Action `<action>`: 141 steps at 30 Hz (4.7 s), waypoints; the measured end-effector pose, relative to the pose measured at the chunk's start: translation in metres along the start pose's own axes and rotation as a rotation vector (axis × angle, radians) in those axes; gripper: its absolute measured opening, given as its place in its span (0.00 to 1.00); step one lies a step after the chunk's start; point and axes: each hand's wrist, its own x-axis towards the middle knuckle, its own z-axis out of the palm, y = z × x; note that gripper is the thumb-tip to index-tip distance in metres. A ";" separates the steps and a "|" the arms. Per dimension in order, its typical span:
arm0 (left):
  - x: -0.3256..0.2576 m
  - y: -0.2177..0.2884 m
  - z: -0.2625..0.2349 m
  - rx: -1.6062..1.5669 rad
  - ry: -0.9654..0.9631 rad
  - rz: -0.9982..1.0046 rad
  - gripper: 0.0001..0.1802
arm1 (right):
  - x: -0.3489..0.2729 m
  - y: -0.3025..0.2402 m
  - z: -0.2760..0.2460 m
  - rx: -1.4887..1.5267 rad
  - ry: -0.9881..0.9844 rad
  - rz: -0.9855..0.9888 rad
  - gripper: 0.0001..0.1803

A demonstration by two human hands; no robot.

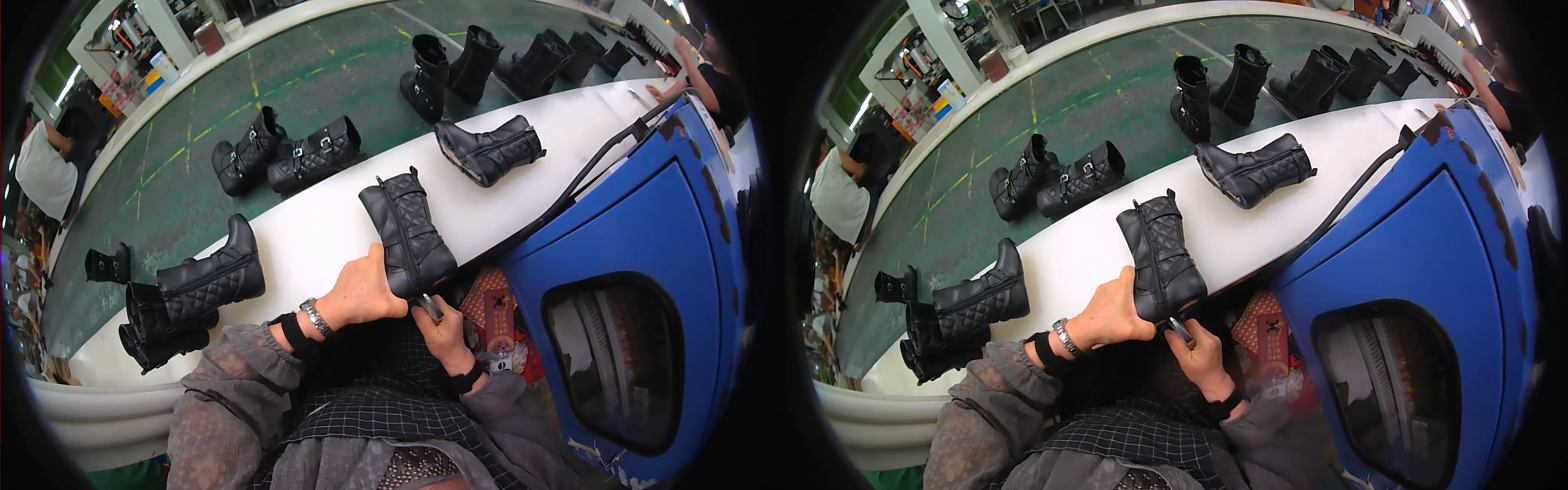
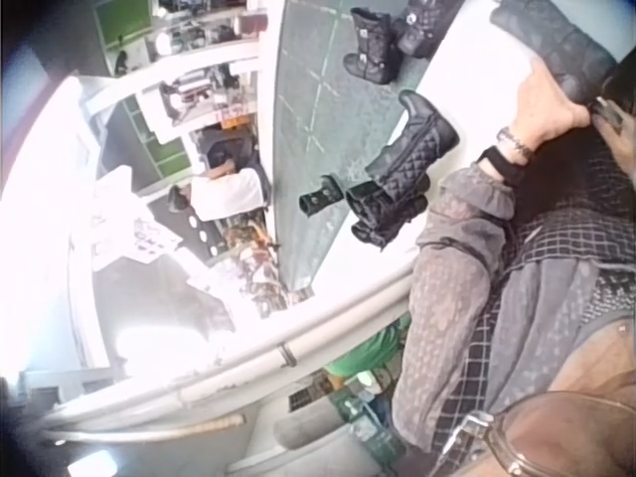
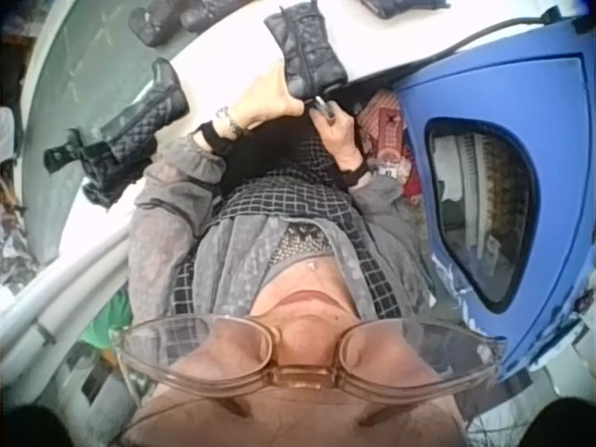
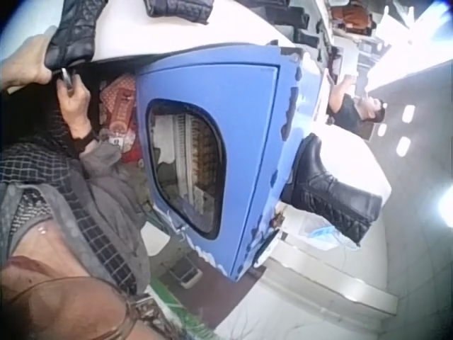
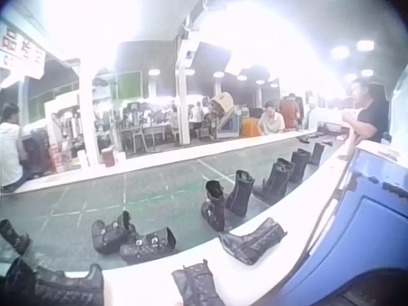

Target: Checking and assembling boots at an industrial assembly line, using pliers and moving items between the workbench and conveyor belt.

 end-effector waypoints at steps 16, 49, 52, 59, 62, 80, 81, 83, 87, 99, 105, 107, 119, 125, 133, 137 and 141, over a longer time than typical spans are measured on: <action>0.012 0.001 0.007 -0.039 0.036 0.067 0.32 | 0.012 0.067 0.035 0.222 0.204 -0.175 0.08; 0.009 0.003 0.004 -0.015 0.023 0.004 0.33 | 0.016 -0.029 -0.055 0.060 -0.440 0.104 0.14; 0.009 0.003 0.004 -0.009 0.020 0.005 0.33 | 0.014 -0.026 -0.057 0.029 -0.456 0.153 0.14; 0.009 0.001 0.004 0.001 0.020 0.002 0.34 | 0.013 -0.030 -0.042 0.000 -0.374 0.292 0.11; 0.008 0.002 0.006 -0.016 0.065 0.005 0.35 | 0.013 -0.012 -0.026 -0.048 -0.193 0.041 0.12; 0.016 0.011 0.003 -0.001 0.013 -0.025 0.33 | 0.014 0.028 0.010 0.134 0.110 -0.164 0.15; 0.016 0.011 0.003 -0.001 0.012 -0.028 0.33 | 0.015 0.029 0.012 0.141 0.137 -0.200 0.15; 0.016 0.008 0.005 -0.009 0.030 -0.017 0.33 | 0.017 0.029 0.014 0.151 0.160 -0.233 0.16; 0.017 0.010 0.004 0.009 0.016 -0.024 0.33 | 0.016 0.036 0.018 0.166 0.173 -0.248 0.17; 0.015 0.015 0.004 0.035 0.035 -0.043 0.32 | 0.010 0.041 0.019 0.232 0.160 -0.196 0.17; 0.015 0.013 0.004 0.014 0.056 -0.044 0.33 | 0.003 0.024 0.013 0.131 0.143 -0.083 0.14; 0.016 0.012 0.005 0.031 0.077 -0.021 0.33 | 0.001 0.020 0.010 0.087 0.144 -0.044 0.14; 0.001 0.026 0.023 0.129 0.432 0.142 0.58 | 0.006 0.015 0.007 -0.032 0.170 -0.018 0.12; -0.003 0.039 0.033 0.248 0.357 0.052 0.55 | 0.007 0.020 0.011 0.079 0.195 -0.066 0.11; -0.002 0.033 0.033 0.246 0.374 0.052 0.52 | 0.009 0.011 -0.001 0.079 0.096 -0.015 0.12; 0.001 0.017 0.037 0.189 0.437 0.146 0.50 | -0.003 -0.006 -0.020 0.080 -0.076 0.112 0.12; 0.001 0.009 0.037 0.238 0.570 0.237 0.47 | -0.018 -0.011 -0.031 0.686 -0.171 0.415 0.18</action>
